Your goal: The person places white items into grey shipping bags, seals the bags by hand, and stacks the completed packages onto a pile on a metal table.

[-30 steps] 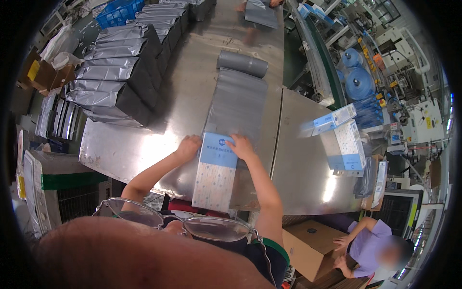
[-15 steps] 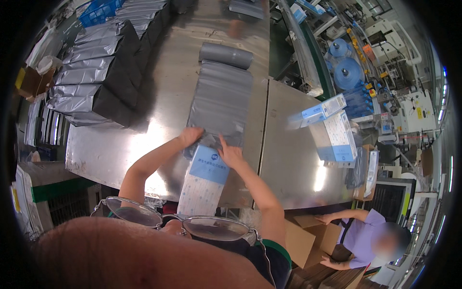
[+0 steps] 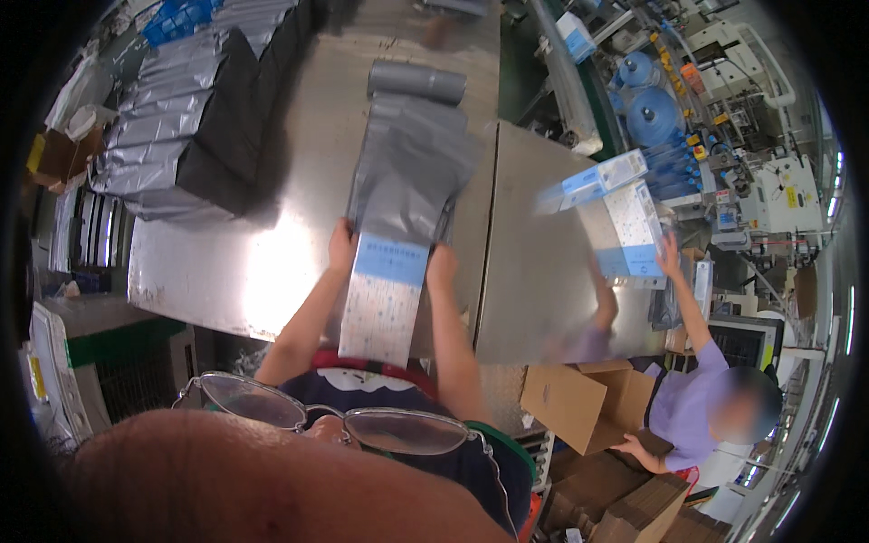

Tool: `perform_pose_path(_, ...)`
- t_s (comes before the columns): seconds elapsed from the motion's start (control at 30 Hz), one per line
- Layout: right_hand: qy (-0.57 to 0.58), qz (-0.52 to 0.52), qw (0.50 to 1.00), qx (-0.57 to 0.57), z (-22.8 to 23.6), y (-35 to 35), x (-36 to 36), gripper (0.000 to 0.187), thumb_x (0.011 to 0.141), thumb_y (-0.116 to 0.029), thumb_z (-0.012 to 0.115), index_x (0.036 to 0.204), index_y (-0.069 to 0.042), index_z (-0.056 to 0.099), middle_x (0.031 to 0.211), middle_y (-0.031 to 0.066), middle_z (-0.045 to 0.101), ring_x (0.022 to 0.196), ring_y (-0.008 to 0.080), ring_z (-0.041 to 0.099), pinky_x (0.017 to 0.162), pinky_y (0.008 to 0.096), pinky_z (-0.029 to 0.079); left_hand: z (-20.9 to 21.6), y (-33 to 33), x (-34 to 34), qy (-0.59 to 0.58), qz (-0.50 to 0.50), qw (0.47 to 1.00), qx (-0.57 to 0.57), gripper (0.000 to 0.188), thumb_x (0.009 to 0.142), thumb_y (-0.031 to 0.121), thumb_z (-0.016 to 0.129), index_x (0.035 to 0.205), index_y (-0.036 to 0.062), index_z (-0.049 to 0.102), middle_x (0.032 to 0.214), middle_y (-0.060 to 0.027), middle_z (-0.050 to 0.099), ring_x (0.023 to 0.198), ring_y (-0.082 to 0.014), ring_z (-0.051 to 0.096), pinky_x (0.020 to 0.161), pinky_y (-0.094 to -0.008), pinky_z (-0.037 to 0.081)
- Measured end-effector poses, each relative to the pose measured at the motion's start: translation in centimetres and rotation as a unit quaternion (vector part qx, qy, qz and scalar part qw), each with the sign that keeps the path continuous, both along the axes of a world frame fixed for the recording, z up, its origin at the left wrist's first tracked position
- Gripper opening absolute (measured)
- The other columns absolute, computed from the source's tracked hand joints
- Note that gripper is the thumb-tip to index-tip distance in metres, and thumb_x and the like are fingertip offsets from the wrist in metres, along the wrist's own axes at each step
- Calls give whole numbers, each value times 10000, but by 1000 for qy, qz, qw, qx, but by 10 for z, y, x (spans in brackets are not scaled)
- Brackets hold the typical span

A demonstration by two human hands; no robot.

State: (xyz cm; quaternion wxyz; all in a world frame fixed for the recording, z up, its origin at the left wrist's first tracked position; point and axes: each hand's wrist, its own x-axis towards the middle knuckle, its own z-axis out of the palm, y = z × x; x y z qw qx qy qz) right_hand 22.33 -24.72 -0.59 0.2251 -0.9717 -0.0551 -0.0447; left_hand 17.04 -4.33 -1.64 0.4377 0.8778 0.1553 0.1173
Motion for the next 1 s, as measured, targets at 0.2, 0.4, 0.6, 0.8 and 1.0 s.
perform_pose_path(0.2, 240, 134, 961, -41, -26, -51, -114, 234, 705, -168, 482, 806, 26, 564, 850, 238, 537, 783, 370, 513, 662, 402, 411, -22, 15, -130, 164, -291, 920, 205, 172, 725, 143, 433, 766, 18, 544, 831, -185, 540, 718, -318, 544, 621, -395, 445)
perform_pose_path(0.4, 243, 112, 956, 117, 5, -65, -104, 142, 628, -126, 518, 693, -34, 604, 697, 173, 571, 677, 312, 556, 617, 381, 432, 13, 29, -119, 175, -306, 934, 54, 140, 693, 162, 521, 676, 26, 548, 644, -137, 544, 615, -280, 537, 564, -367, 422)
perform_pose_path(0.6, 313, 331, 878, -147, 59, -53, -143, 168, 662, -240, 578, 734, -88, 581, 671, 111, 561, 618, 251, 552, 533, 364, 418, 9, 20, -140, 226, -111, 954, -165, 241, 729, 207, 571, 617, -3, 533, 535, -70, 515, 476, -115, 483, 468, -267, 388)
perform_pose_path(0.8, 191, 234, 901, 310, 52, 60, -139, 107, 669, -76, 607, 716, -22, 528, 622, 53, 456, 501, 118, 450, 470, 238, 373, 7, 12, -157, 176, -90, 891, -409, 164, 779, 109, 501, 681, -15, 542, 603, -36, 544, 535, -85, 487, 497, -212, 399)
perform_pose_path(1.0, 118, 199, 913, 335, 15, 70, -145, 98, 678, -63, 595, 679, -7, 514, 634, 64, 467, 534, 129, 453, 485, 234, 363, -9, 18, -159, 170, -145, 879, -422, 128, 799, 62, 438, 783, -19, 537, 677, -54, 566, 586, -100, 511, 548, -227, 424)
